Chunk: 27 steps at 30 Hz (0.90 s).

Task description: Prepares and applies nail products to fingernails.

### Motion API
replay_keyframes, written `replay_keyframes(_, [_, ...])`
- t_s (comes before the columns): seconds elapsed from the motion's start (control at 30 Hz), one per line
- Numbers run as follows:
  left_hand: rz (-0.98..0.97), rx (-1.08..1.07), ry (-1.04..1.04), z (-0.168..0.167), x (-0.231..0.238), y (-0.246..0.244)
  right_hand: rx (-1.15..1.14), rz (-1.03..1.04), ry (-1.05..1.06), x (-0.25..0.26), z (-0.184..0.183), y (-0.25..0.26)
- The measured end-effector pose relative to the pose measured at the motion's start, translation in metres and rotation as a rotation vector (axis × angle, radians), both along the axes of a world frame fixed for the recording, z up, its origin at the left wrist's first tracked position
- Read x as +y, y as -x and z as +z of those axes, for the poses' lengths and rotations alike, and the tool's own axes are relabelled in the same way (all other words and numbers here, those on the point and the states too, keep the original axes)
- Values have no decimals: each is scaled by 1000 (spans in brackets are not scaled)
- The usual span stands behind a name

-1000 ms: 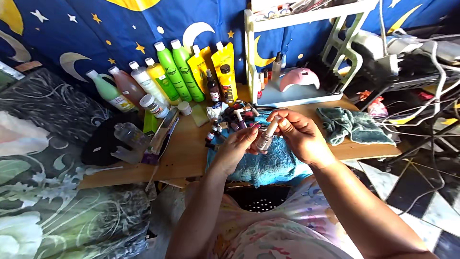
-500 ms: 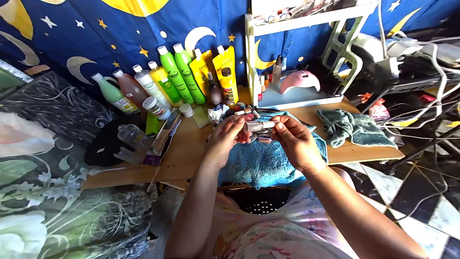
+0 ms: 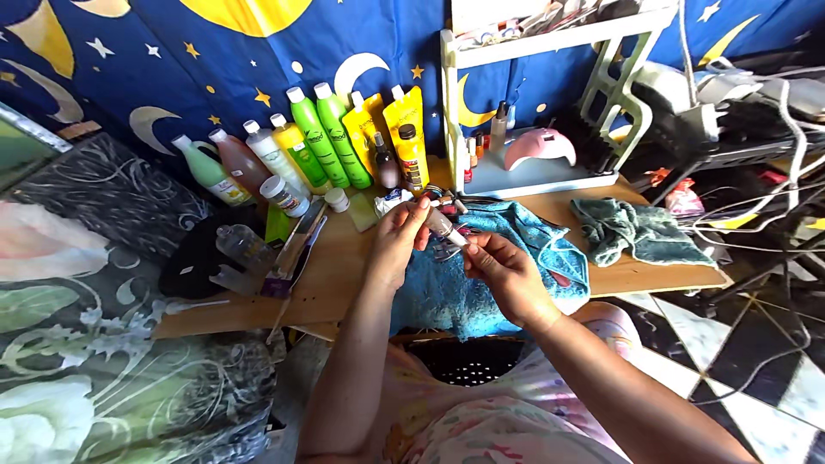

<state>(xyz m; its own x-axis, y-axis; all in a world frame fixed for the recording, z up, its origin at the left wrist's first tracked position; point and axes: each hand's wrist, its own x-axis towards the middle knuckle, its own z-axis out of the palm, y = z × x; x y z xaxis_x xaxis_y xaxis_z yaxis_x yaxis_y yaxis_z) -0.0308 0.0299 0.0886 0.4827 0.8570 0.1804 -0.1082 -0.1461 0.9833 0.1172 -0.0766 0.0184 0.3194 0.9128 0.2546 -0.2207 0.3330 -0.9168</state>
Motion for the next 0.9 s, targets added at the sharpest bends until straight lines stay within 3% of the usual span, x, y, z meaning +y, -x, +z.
replay_keyframes(0.37, [41, 28, -87, -5, 9, -2, 16, 99, 34, 2, -6, 12])
replay_keyframes(0.57, [15, 109, -189, -22, 7, -1, -75, 303, 169, 5, -2, 14])
replay_keyframes(0.63, [-68, -23, -161, -31, 7, 1, -234, 226, 99, -1, 6, 10])
replay_keyframes(0.73, [-182, -335, 83, -36, 11, -1, -363, -85, -383, -15, 13, 11])
replay_keyframes(0.8, [-241, -485, 244, -37, 10, -4, -414, -145, -555, -17, -5, 23])
replay_keyframes(0.9, [-288, -583, 379, -35, 0, -14, -634, 83, -282, -15, -34, 43])
